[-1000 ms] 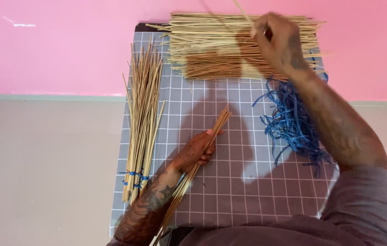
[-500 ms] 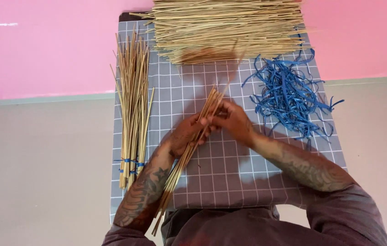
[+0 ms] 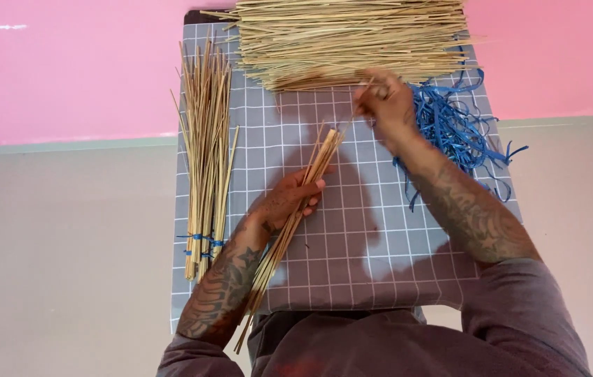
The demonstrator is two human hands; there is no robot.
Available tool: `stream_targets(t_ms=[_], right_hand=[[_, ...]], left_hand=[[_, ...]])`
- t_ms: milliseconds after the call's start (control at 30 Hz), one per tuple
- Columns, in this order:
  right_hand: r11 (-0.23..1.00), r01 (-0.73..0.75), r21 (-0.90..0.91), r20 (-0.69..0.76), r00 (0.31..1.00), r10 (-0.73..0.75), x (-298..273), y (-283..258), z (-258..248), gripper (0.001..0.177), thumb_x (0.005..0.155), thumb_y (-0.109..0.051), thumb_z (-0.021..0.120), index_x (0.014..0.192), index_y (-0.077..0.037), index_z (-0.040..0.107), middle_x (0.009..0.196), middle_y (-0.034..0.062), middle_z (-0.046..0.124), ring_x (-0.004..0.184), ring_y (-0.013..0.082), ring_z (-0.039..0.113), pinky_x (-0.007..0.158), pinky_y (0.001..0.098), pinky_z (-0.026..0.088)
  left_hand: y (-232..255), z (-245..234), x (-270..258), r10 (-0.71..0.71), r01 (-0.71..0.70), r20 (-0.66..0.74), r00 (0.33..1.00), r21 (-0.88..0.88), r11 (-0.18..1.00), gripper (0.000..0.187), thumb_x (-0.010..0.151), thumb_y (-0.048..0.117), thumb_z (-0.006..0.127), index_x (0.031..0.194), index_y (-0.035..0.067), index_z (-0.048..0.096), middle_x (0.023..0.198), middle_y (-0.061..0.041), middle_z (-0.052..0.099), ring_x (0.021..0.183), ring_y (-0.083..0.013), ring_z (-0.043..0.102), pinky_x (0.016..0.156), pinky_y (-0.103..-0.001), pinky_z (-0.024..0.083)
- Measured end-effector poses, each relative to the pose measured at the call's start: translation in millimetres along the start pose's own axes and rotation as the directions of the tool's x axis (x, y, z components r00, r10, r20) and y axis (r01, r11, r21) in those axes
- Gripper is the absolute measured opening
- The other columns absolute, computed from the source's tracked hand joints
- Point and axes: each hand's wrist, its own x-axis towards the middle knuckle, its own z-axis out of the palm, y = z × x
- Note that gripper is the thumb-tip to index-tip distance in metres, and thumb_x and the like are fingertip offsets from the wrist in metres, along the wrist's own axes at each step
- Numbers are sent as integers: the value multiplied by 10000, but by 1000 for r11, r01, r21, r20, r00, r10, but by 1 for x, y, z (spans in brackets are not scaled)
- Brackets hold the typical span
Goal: Organizing and bundling thin wooden sticks using blue plastic ties.
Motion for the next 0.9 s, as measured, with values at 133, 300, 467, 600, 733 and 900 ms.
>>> stream_targets(t_ms=[133, 300, 467, 600, 733, 900], right_hand=[[999, 0, -54, 83, 997, 4, -18, 21, 15, 270, 922, 21, 747, 1175, -69, 726, 843, 130, 737, 534, 131, 674, 393, 194, 505], [950, 216, -224, 293, 945, -146, -7, 2, 14, 112, 967, -72, 780, 1072, -47, 807, 971, 141, 729, 614, 126, 599, 483, 246, 476], [396, 704, -590, 483, 701, -526, 67, -3, -18, 254, 994, -85, 627, 1140, 61, 774, 1048, 223, 678, 850, 317, 650, 700, 388, 541], [235, 653, -720, 400, 667, -629, 125, 34, -35, 274, 803, 83, 770, 1050, -34, 778, 938, 69, 670, 745, 208, 662, 647, 311, 544], [-214, 633, -744, 631, 560, -537, 136, 33, -34, 97, 869, -164, 768, 964, -165, 786, 1013, 47, 680, 894, 262, 634, 830, 378, 552], [-297, 633, -715, 673, 507, -539, 138, 23, -34, 139, 870, -148, 760, 1008, -151, 753, 1025, 58, 690, 941, 248, 660, 859, 357, 558]], left_hand=[[-3, -2, -1, -3, 3, 14, 1000, -22, 1000, 357, 1061, 272, 572, 1307, 14, 565, 609, 9, 465, 451, -84, 504, 392, -172, 380], [2, 0, -5, -59, 59, 6, 998, -74, 995, 403, 1085, 320, 531, 1391, 57, 537, 613, 49, 379, 433, -57, 450, 340, -195, 406], [5, -6, -3, -198, 203, 46, 979, -135, 970, 478, 1009, 377, 568, 1430, 150, 575, 625, 69, 362, 447, -29, 299, 377, -164, 217], [10, -3, -5, -154, 160, 53, 987, -126, 979, 651, 1009, 607, 368, 1418, 144, 572, 598, 82, 334, 424, -19, 276, 358, -161, 203], [1, -13, 0, -157, 176, 101, 982, -210, 962, 618, 1050, 579, 329, 1434, 155, 563, 605, 65, 336, 419, -38, 263, 365, -180, 195], [-1, -15, 2, -135, 160, 133, 982, -203, 966, 599, 1070, 539, 323, 1456, 139, 546, 606, 64, 350, 421, -35, 292, 365, -179, 212]])
